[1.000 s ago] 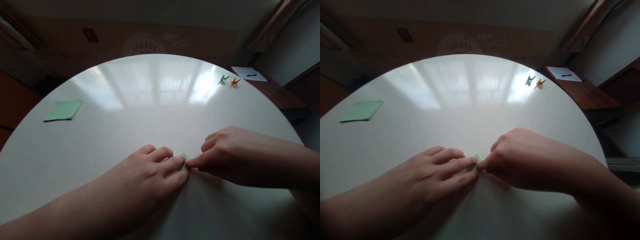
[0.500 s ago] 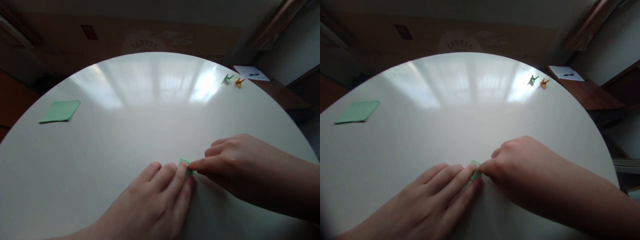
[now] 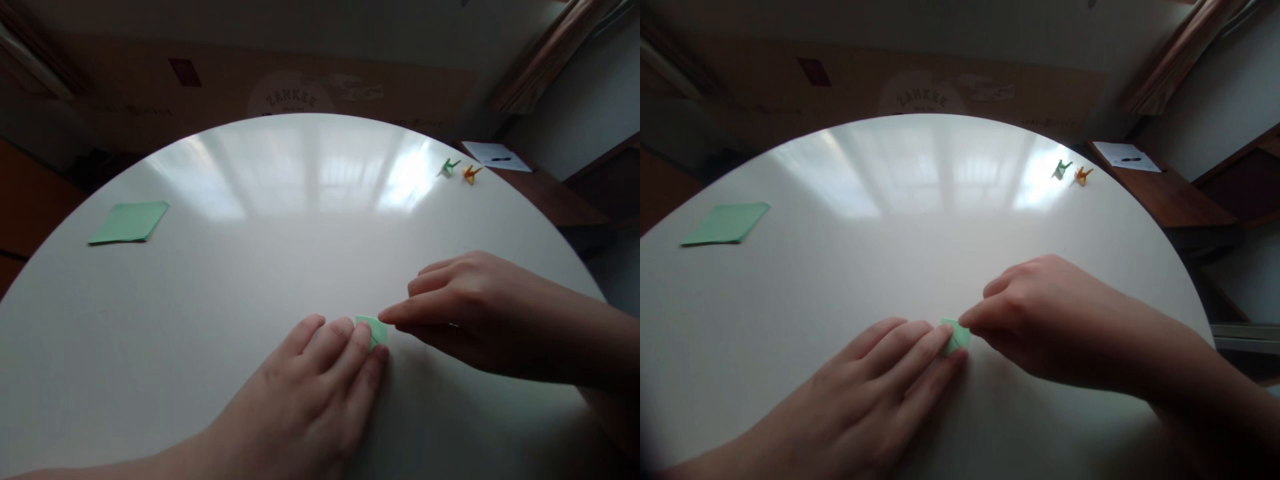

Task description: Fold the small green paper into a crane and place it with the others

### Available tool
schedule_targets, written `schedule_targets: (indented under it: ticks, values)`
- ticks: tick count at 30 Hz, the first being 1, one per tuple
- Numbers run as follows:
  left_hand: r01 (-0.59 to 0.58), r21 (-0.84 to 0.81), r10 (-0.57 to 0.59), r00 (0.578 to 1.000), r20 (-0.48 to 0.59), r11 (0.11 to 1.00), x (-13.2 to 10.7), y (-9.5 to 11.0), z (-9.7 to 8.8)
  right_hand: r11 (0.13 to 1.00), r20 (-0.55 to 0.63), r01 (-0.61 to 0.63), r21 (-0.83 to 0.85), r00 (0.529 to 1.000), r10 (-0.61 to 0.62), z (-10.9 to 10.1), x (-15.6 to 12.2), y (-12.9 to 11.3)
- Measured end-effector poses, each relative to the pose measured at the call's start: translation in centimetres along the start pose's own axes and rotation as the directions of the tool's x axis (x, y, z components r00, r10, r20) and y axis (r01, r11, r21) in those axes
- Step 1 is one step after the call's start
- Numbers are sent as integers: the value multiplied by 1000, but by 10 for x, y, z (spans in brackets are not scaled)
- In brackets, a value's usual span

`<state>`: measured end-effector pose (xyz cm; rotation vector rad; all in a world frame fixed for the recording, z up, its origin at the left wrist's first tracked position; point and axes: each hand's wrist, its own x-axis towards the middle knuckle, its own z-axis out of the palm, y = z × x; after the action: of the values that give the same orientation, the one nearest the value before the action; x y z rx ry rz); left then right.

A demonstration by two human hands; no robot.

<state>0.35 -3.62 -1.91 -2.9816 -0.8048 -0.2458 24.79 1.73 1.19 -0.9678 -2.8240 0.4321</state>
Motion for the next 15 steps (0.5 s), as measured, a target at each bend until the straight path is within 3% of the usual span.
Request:
schedule_targets:
  ticks: [3,5,11,15]
  values:
    - [54,20,-53,997,-62,998,-3,9,5,995,113,-2,97,994,-9,-2,1,0]
    - [81,26,-80,996,-43,996,-3,12,7,994,148,-17,106,989,1,-1,3,-1]
    - [53,32,-53,999,0,998,3,10,3,997,121,-21,69,993,13,3,5,1]
    - [28,9,-27,999,-17,1000,5,8,1,998,52,49,33,997,-50,5,4,4]
